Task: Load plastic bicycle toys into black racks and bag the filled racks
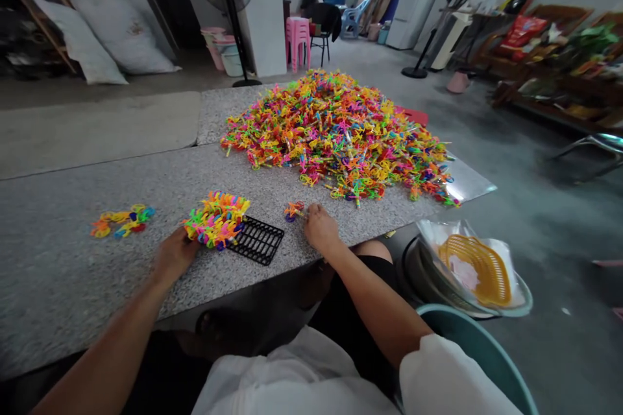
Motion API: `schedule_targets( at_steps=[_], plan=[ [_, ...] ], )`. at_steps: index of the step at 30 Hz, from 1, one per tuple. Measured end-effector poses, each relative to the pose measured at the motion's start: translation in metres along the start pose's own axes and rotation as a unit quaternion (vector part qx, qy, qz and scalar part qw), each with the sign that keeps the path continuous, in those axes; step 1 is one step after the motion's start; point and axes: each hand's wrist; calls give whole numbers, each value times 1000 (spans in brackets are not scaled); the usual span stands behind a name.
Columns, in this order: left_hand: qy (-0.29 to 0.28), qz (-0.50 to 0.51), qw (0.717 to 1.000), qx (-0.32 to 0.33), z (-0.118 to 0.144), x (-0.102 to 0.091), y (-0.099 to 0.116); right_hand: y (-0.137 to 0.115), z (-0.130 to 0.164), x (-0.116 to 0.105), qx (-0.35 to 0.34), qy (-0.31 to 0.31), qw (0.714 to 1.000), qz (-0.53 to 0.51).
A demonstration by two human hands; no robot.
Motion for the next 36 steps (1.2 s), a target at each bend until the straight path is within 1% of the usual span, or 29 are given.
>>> schedule_targets(
  at_steps=[5,7,9,11,14,16,18,20,21,23,26,28,32,36],
  plan=[
    [10,17,1000,-3,2,3,2,0,-12,-2,-14,-3,1000,-12],
    [12,11,1000,-8,3,3,2,-3,-16,1,4,-4,999,-51],
    [13,3,1000,-8,3,4,3,-11,-17,4,33,-19,991,-130],
    [15,1,1000,0,4,5,3,-24,-14,7,55,-63,968,-237],
    [17,3,1000,5,5,5,3,-53,-8,13,44,-167,908,-381],
    [13,2,1000,-1,5,4,4,-73,-6,17,16,-210,876,-434],
    [8,4,1000,0,5,2,6,-90,-9,21,-6,-225,865,-449],
    [7,7,1000,4,6,1,9,-104,-13,24,-14,-235,868,-438],
    [8,6,1000,4,6,1,10,-109,-16,24,-17,-238,874,-423],
    [10,1,1000,-1,6,1,12,-116,-20,25,-26,-230,898,-373],
    [4,-14,1000,-18,6,1,13,-121,-23,24,-62,-165,948,-265],
    [-2,-20,999,-25,6,2,13,-123,-23,24,-87,-124,968,-201],
    [-7,-15,1000,-11,7,2,11,-126,-20,23,-88,-99,985,-110],
    [-1,-12,1000,-10,7,4,9,-128,-14,23,-103,-88,988,-74]
  ],
)
Point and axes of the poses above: each hand's wrist, its own z-axis away from the middle knuckle, its own x-axis out of the palm, y = z × x, and after that the axes turned 11 degrees about x, right-handed
